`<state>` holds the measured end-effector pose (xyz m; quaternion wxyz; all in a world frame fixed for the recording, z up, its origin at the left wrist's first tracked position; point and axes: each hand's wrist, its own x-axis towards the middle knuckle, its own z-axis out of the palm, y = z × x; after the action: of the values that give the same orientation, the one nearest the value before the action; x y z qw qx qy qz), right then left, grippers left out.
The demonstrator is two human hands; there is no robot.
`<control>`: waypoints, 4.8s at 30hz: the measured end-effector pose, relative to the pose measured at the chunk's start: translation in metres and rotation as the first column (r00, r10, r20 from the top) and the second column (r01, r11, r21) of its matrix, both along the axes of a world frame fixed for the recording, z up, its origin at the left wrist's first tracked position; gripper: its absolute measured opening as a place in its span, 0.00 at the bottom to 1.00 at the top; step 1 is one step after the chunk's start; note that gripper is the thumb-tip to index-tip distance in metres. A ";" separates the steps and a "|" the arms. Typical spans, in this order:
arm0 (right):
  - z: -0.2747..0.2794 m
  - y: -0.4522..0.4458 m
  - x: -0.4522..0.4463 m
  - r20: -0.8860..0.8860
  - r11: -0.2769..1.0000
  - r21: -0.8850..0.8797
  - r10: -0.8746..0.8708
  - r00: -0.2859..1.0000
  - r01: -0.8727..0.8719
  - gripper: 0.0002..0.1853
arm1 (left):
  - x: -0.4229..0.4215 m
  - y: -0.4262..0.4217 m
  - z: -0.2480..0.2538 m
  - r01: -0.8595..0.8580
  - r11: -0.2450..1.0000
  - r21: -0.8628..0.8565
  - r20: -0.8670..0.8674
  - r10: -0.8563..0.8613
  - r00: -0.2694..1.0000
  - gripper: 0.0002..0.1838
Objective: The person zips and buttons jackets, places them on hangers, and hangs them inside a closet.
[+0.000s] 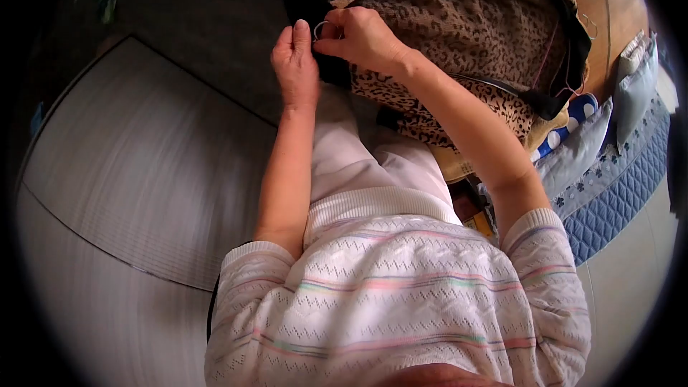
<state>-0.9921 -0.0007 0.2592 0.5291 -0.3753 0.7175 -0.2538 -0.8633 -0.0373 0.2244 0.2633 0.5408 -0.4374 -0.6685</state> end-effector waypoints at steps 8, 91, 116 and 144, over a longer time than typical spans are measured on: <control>0.006 0.001 0.003 0.308 0.966 0.123 -0.254 0.917 0.227 0.11 | -0.005 0.001 0.011 -0.024 0.989 -0.149 -0.032 0.019 0.999 0.20; -0.007 -0.012 -0.002 -0.100 0.992 -0.112 0.043 0.994 -0.054 0.14 | 0.007 -0.004 0.006 -0.138 0.990 0.039 -0.033 0.140 0.990 0.15; 0.028 0.276 -0.260 -0.529 0.943 0.125 -0.199 0.825 0.308 0.14 | 0.034 -0.043 -0.012 -0.043 0.995 0.091 0.297 0.014 0.955 0.22; -0.029 0.464 -0.296 0.080 -0.252 0.104 -0.962 -0.260 0.962 0.18 | -0.114 0.021 0.034 0.247 0.930 -0.273 0.182 -0.202 0.962 0.10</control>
<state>-1.2885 0.4630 0.2304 0.1680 0.3559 0.6986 -0.5975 -0.9776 -0.0167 0.2579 0.2286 0.4909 -0.6093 -0.5792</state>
